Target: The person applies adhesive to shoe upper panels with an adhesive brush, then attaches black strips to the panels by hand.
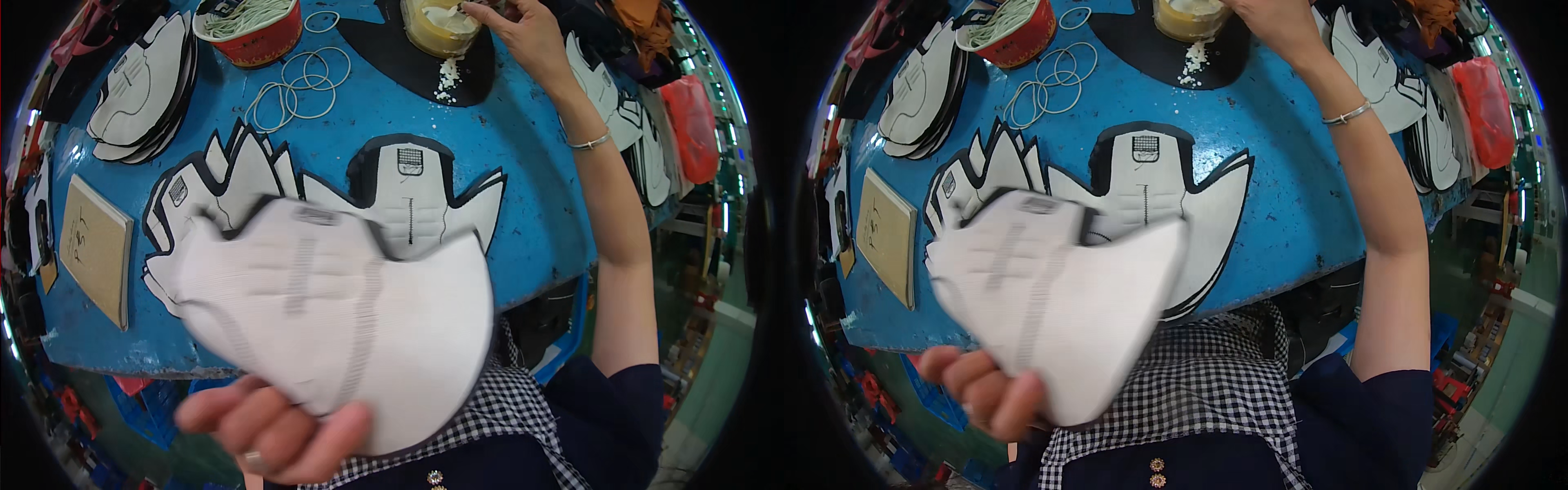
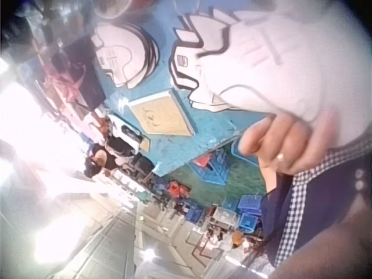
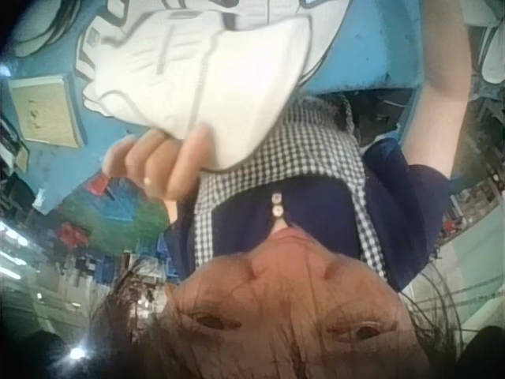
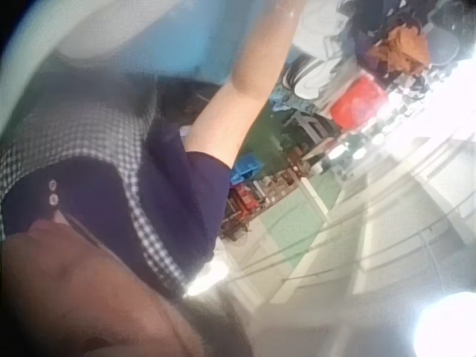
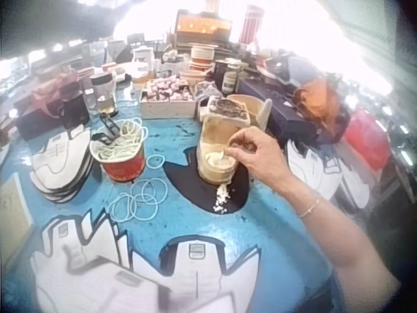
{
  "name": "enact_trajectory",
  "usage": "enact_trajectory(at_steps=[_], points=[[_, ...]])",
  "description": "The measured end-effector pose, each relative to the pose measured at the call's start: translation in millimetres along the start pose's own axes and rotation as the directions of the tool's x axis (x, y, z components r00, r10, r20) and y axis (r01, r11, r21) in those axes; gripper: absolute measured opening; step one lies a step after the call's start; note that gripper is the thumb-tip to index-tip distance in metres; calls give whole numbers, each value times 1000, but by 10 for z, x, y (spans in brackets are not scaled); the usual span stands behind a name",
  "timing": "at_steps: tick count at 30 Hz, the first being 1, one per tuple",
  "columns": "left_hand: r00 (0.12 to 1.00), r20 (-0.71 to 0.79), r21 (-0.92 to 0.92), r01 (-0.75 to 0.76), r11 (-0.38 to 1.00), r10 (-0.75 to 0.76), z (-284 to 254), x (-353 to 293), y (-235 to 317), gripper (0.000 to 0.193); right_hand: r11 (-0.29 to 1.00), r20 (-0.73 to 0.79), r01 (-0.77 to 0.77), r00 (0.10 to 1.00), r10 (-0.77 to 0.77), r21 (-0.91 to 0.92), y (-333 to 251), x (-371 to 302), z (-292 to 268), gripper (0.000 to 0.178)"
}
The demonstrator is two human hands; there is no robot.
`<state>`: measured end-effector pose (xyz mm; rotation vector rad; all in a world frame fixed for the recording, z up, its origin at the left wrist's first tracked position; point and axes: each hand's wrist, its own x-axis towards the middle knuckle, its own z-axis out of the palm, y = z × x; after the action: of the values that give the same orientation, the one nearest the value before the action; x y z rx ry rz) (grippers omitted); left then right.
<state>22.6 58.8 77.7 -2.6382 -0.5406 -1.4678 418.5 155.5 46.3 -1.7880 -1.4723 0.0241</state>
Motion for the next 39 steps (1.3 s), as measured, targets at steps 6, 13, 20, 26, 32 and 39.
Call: enact_trajectory(at_steps=[6, 13, 20, 26, 32, 39], points=[[966, 159, 319, 145, 937, -204, -228, -279, -425, 16, 961, 65, 195, 981, -185, -196, -11, -208, -203, 17], [739, 541, 154, 382, 911, -401, -22, -504, -123, 30, 926, 306, -114, 952, -2, 359, -351, -911, -311, 17], [790, 602, -293, 356, 887, -118, 477, -543, 251, 49, 959, 502, 54, 843, -194, 279, -903, -1570, -147, 23], [762, 646, -293, 286, 912, -31, 485, -441, 244, 46, 975, 262, 212, 939, -224, 74, -788, -1411, -1, 24], [734, 676, -263, 158, 952, 66, 462, -348, 252, 43, 897, 323, 417, 837, -441, 144, -877, -1550, -121, 25], [707, 704, -329, 239, 913, 68, 470, -287, 184, 39, 933, 356, -146, 934, 20, 329, -834, -1683, -343, 21]])
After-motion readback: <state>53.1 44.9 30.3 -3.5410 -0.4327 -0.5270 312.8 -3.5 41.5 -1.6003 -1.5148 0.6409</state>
